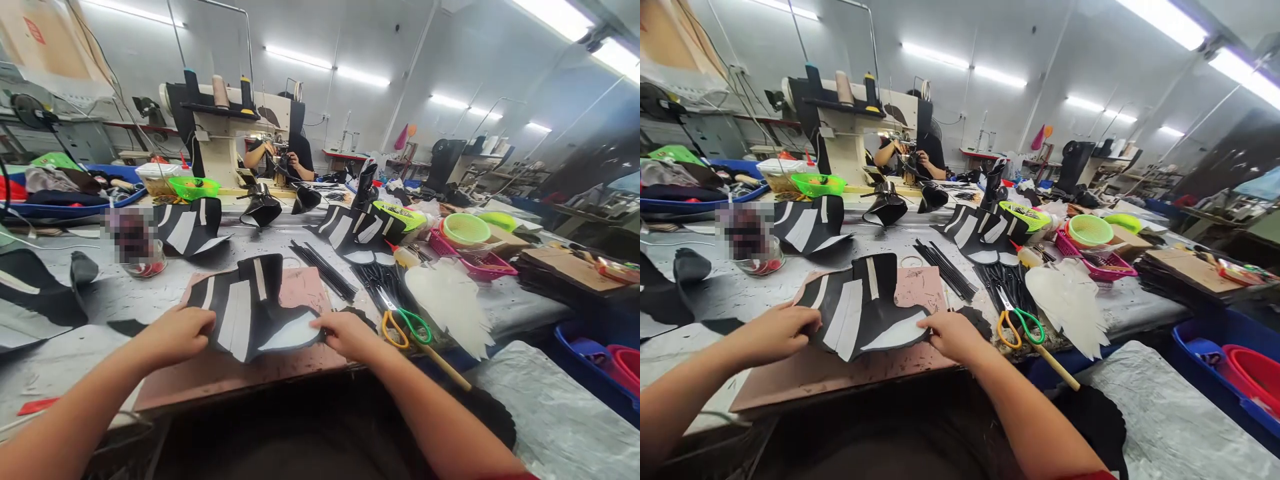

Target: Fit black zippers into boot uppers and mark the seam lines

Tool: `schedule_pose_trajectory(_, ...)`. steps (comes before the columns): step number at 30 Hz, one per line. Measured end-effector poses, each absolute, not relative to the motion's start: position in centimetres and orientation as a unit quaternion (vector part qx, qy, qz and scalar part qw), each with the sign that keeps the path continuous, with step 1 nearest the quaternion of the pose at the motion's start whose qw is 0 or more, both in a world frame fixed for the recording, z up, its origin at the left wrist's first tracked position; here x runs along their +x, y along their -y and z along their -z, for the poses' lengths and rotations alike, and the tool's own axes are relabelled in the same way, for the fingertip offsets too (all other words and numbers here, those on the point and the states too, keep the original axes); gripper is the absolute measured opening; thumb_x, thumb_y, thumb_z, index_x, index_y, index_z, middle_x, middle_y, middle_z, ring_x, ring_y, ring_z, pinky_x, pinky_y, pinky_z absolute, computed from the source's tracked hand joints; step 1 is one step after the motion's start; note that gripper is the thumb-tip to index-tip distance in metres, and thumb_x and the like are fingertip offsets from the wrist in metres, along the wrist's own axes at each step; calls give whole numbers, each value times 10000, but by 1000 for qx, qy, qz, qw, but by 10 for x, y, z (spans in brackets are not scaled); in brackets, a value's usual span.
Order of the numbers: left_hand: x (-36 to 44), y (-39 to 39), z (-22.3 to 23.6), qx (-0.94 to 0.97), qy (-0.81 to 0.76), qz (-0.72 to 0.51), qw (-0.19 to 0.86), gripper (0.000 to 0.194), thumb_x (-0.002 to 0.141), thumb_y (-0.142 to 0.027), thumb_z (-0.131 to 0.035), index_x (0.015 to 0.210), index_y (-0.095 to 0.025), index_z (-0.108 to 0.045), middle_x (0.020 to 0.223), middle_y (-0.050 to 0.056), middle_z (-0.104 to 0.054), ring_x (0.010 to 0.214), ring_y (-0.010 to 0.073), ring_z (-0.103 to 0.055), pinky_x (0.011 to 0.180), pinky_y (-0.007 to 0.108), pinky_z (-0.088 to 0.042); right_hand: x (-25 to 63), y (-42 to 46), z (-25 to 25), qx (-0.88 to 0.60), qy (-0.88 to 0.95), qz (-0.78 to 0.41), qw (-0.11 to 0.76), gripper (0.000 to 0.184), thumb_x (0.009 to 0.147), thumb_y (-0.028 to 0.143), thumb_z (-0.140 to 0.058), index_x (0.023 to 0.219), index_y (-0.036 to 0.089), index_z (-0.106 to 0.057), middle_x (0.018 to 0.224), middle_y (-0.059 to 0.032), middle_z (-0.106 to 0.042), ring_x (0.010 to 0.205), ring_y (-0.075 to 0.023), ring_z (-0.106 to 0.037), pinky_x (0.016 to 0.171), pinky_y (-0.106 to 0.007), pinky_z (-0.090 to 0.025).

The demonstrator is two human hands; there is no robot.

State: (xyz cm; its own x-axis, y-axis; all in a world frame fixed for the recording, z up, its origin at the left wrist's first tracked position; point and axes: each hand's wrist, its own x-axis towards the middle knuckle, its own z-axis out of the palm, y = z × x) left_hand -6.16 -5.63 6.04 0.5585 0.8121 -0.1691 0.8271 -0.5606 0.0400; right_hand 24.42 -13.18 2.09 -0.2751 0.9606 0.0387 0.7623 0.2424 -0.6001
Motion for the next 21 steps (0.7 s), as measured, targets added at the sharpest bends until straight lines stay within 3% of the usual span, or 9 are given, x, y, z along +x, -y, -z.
schedule_pose_trajectory(1, -57, 51, -67, 880, -464, 77, 61, 221, 644, -159, -381, 722, -201, -584, 759, 45, -657, 811, 241, -593, 856, 429, -418, 231, 134, -20, -567, 782, -157, 206, 255, 719, 146, -566, 927, 231, -686, 774, -44, -629, 751, -181, -574, 738, -314, -438)
schedule_pose_trajectory(3, -39, 42, -67, 903, -423, 35, 72, 330, 720, -216, -370, 954, -200, -602, 1074, 60, -632, 1063, 237, -526, 974, 408, -348, 205, 137, -21, -546, 809, -34, 216, 193, 751, 133, -509, 798, 204, -682, 878, -93, -614, 847, -214, -559, 785, -350, -421)
schedule_pose_trajectory(4, -27, 37, -62, 914, -395, 17, 89, 384, 762, -256, -367, 1084, -199, -568, 1247, 64, -539, 1196, 231, -430, 1030, 399, -291, 194, 138, -24, -530, 819, -6, 218, 174, 755, 143, -505, 796, 192, -666, 936, -110, -606, 878, -226, -553, 791, -358, -420)
schedule_pose_trajectory(6, -6, 28, -47, 923, -360, 22, 133, 440, 816, -322, -369, 1210, -180, -503, 1385, 84, -386, 1305, 235, -288, 1069, 416, -226, 175, 141, -32, -512, 834, -2, 204, 165, 784, 171, -480, 848, 166, -631, 964, -127, -608, 846, -223, -570, 738, -338, -441)
schedule_pose_trajectory(10, 17, 2, -24, 934, -294, 85, 186, 360, 833, -304, -400, 1107, -193, -607, 1311, 112, -465, 1270, 233, -358, 1062, 406, -252, 149, 138, -44, -481, 860, -102, 136, 271, 864, 361, -431, 906, 155, -602, 745, -73, -649, 622, -193, -593, 511, -269, -418)
schedule_pose_trajectory(13, 18, -16, -25, 922, -292, 151, 203, 484, 796, -431, -461, 1228, -219, -515, 1356, 132, -383, 1273, 316, -323, 1015, 509, -293, 162, 110, -43, -389, 886, -221, 123, 283, 803, 476, -518, 887, 226, -619, 762, -4, -670, 665, -162, -615, 521, -219, -417)
schedule_pose_trajectory(15, 16, -22, -30, 914, -306, 198, 180, 646, 728, -480, -524, 1311, -235, -390, 1401, 115, -291, 1294, 367, -238, 999, 595, -244, 197, 81, -41, -446, 845, -235, 178, 196, 795, 409, -558, 852, 236, -632, 802, 12, -677, 748, -145, -622, 606, -203, -436)
schedule_pose_trajectory(18, 14, -21, -35, 909, -310, 245, 133, 770, 625, -374, -614, 1327, -265, -318, 1422, 61, -242, 1321, 360, -145, 1041, 601, -107, 284, 39, -47, -702, 642, -143, 272, 102, 798, 219, -552, 842, 193, -640, 887, -37, -676, 842, -162, -614, 750, -253, -436)
schedule_pose_trajectory(21, 15, -15, -31, 911, -309, 255, 93, 814, 557, -225, -619, 1318, -253, -332, 1420, 54, -255, 1333, 330, -127, 1072, 549, -13, 387, 10, -64, -784, 553, -86, 267, 186, 793, 91, -467, 891, 74, -624, 983, -199, -634, 901, -266, -595, 784, -398, -416)
